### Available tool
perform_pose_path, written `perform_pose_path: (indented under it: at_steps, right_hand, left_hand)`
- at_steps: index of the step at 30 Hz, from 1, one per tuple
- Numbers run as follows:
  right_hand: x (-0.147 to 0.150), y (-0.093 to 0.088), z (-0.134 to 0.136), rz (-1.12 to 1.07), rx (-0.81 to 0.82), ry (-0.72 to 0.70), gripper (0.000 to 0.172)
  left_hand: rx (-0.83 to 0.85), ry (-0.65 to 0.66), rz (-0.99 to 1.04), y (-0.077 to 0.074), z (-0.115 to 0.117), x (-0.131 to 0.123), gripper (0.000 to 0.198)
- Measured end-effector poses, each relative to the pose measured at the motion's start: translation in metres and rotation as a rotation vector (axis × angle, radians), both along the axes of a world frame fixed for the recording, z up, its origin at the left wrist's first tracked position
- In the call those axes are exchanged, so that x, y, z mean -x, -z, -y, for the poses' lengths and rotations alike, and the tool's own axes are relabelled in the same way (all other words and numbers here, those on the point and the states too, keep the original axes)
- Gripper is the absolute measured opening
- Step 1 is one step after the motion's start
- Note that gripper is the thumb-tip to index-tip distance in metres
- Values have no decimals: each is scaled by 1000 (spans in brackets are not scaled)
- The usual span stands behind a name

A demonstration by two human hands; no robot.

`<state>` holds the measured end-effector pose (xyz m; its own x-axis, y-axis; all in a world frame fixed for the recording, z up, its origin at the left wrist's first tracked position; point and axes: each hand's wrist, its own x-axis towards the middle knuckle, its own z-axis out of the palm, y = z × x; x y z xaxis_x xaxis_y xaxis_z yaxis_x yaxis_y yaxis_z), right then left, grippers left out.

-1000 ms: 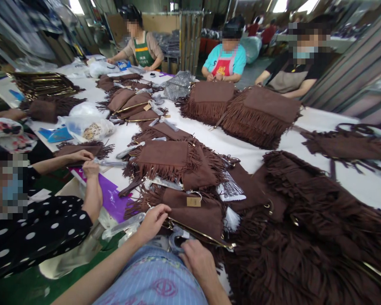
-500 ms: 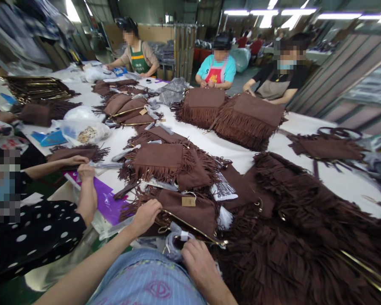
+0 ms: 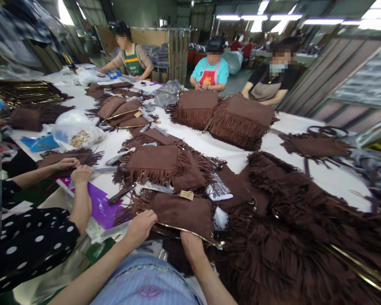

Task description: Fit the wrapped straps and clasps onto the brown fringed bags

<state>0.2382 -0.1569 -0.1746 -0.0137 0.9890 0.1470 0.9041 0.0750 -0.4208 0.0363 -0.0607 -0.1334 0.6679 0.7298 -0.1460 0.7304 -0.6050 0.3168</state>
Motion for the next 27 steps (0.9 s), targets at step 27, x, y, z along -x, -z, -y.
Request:
perform_pose_path:
  at_steps: [27]
  right_hand:
    - [-17, -67, 40, -921, 528, 130, 52]
  left_hand:
    - [390, 51, 244, -77, 62, -61, 13]
